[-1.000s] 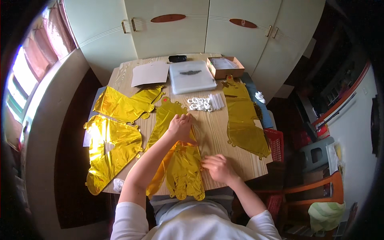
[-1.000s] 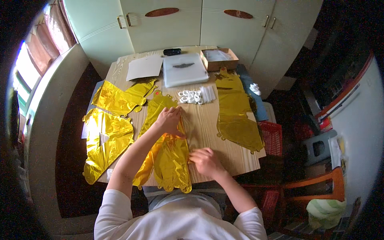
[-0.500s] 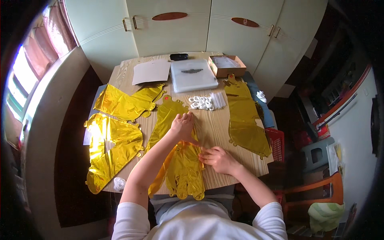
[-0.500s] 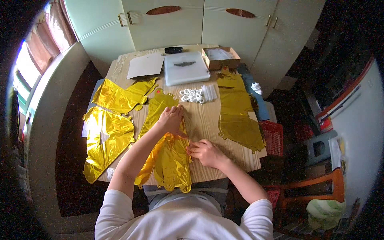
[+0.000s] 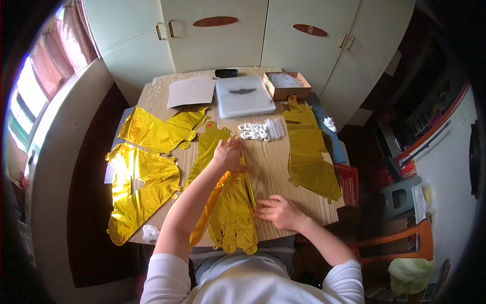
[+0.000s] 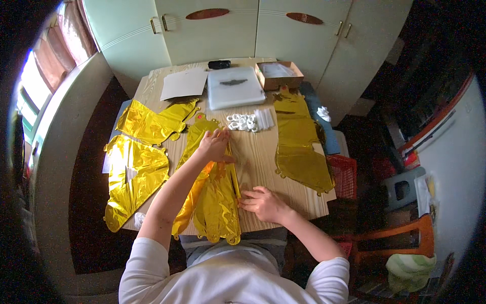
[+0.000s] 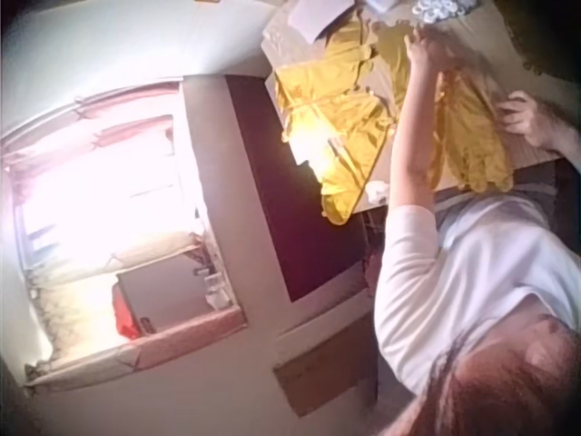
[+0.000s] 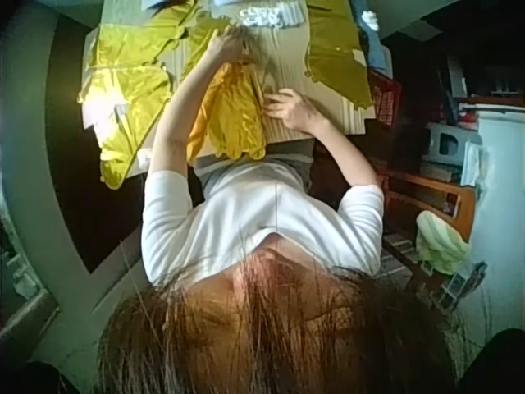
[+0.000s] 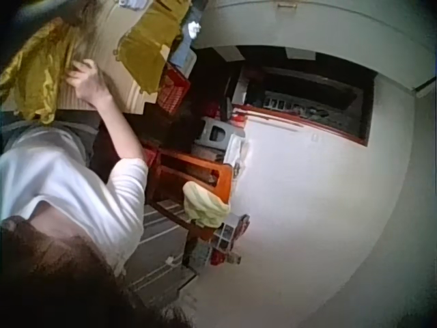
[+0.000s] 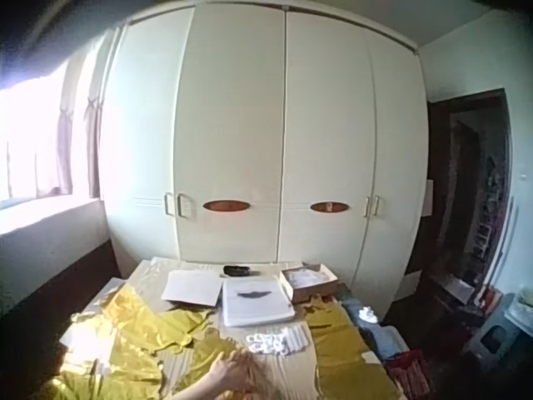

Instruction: Folding gold foil balloons and placing them onto cardboard inserts for packaging.

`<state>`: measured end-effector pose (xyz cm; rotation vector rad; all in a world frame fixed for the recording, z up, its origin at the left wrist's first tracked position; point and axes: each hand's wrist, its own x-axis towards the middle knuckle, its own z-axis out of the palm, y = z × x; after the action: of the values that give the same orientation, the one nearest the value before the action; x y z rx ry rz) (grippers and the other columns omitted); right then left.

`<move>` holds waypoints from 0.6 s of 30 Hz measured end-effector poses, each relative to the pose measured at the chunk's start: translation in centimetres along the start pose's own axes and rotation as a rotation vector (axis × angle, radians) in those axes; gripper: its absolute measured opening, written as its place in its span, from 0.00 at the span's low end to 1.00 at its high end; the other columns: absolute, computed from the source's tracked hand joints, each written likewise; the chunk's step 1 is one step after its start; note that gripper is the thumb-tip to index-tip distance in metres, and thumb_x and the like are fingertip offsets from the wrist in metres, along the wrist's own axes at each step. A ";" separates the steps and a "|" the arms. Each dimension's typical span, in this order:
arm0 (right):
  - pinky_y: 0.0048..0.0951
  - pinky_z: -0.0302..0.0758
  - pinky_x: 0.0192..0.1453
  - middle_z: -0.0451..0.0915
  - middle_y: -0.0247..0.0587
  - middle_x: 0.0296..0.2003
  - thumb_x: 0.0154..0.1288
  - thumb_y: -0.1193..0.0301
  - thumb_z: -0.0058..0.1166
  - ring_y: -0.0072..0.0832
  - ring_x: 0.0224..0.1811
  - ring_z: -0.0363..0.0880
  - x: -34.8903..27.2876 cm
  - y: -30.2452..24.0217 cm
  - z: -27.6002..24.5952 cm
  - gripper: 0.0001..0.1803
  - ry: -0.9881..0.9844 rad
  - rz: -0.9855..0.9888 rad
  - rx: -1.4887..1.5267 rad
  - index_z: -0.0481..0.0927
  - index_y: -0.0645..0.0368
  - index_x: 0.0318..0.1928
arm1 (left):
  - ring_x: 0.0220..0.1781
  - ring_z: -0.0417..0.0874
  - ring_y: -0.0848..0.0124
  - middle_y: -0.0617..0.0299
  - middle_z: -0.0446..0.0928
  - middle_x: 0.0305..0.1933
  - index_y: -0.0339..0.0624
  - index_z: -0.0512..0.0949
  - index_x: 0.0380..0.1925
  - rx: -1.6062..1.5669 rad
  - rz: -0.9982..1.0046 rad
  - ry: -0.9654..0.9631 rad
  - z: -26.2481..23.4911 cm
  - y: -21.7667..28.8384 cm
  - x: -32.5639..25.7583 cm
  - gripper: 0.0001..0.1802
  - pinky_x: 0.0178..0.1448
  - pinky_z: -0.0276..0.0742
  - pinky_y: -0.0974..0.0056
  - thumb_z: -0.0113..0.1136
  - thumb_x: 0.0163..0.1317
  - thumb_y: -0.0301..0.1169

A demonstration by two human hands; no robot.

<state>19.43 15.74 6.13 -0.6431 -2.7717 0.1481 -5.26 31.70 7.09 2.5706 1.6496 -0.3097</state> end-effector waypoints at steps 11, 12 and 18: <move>0.41 0.71 0.66 0.84 0.33 0.50 0.53 0.80 0.47 0.30 0.62 0.77 -0.2 -0.1 1.5 0.21 0.132 0.070 0.161 0.88 0.51 0.44 | 0.72 0.64 0.62 0.57 0.62 0.72 0.41 0.71 0.62 -0.203 -0.133 0.450 -1.1 -3.0 -0.6 0.32 0.72 0.57 0.45 0.55 0.65 0.52; 0.41 0.70 0.67 0.84 0.33 0.51 0.53 0.80 0.46 0.29 0.62 0.77 -0.5 -0.1 1.5 0.22 0.117 0.098 0.181 0.87 0.51 0.45 | 0.69 0.67 0.62 0.57 0.66 0.69 0.41 0.73 0.59 -0.386 -0.073 0.479 -4.7 -2.7 -2.3 0.29 0.71 0.59 0.46 0.57 0.65 0.49; 0.40 0.70 0.67 0.84 0.34 0.52 0.53 0.82 0.45 0.30 0.62 0.77 -0.8 -0.5 0.8 0.24 0.124 0.122 0.203 0.87 0.53 0.46 | 0.56 0.74 0.61 0.53 0.74 0.54 0.40 0.76 0.51 -1.544 0.973 1.070 -17.9 -0.4 -21.2 0.19 0.63 0.69 0.54 0.63 0.61 0.35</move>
<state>19.66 14.95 5.24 -0.7412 -2.5567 0.3962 -11.78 16.00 28.95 1.6743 0.0209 1.7454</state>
